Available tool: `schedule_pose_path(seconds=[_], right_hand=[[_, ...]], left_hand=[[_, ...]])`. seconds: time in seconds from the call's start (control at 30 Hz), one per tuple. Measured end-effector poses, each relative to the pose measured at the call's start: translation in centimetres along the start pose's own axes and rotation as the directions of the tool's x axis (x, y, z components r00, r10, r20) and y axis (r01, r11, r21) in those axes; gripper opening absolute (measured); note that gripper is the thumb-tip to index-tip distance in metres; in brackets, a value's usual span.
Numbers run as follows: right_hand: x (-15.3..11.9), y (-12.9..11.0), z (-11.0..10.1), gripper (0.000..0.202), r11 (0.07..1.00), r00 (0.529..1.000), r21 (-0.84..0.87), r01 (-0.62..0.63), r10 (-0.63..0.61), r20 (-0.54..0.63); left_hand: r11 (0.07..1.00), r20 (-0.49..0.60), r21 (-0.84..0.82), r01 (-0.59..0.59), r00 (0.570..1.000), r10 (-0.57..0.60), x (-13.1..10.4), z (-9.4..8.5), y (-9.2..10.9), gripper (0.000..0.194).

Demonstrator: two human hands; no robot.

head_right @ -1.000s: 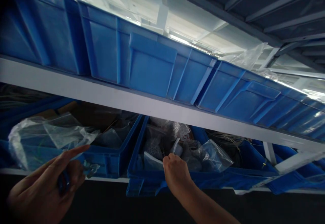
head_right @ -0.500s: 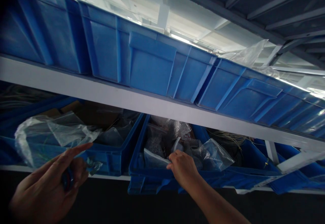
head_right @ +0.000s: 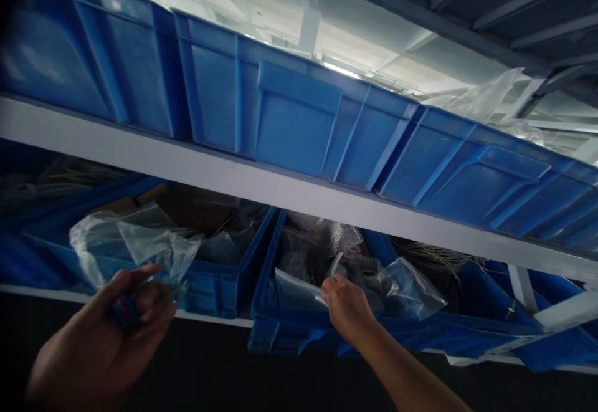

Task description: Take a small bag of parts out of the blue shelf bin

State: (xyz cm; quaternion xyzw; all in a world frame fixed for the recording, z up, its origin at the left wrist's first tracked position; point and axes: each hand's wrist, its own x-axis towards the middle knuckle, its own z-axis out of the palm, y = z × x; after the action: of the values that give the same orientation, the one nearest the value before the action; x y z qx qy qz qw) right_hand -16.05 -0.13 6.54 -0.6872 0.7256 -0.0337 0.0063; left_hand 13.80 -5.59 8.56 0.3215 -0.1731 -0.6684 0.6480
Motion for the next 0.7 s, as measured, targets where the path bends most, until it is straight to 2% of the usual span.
schedule_pose_path(seconds=[0.17,0.3,0.43,0.53,0.7], right_hand=[[-0.1,1.4,0.2,0.007,0.999,0.999,0.031,-0.016,0.015,0.036],[-0.1,1.7,0.8,0.014,0.999,1.0,0.03,-0.016,0.016,0.016],[0.8,1.5,0.7,0.019,0.994,0.998,0.106,0.002,0.005,-0.066],[2.9,1.9,-0.7,0.019,0.992,0.99,0.125,-0.027,0.044,-0.137],[7.8,3.6,-4.8,0.021,0.982,0.96,0.143,-0.124,0.155,-0.235]], left_hand=[[0.962,-0.009,-0.266,0.062,0.998,-0.067,0.4,-0.7,0.9,0.023],[0.932,-0.062,-0.346,0.112,0.988,-0.142,0.2,-0.8,1.4,0.02],[0.919,-0.075,-0.367,0.142,0.981,-0.181,0.0,-0.8,1.8,0.018],[0.9,-0.033,-0.409,0.152,0.983,-0.181,0.0,-1.0,2.0,0.017],[0.874,0.094,-0.448,0.188,0.982,-0.163,-0.2,-1.7,2.3,0.02]])
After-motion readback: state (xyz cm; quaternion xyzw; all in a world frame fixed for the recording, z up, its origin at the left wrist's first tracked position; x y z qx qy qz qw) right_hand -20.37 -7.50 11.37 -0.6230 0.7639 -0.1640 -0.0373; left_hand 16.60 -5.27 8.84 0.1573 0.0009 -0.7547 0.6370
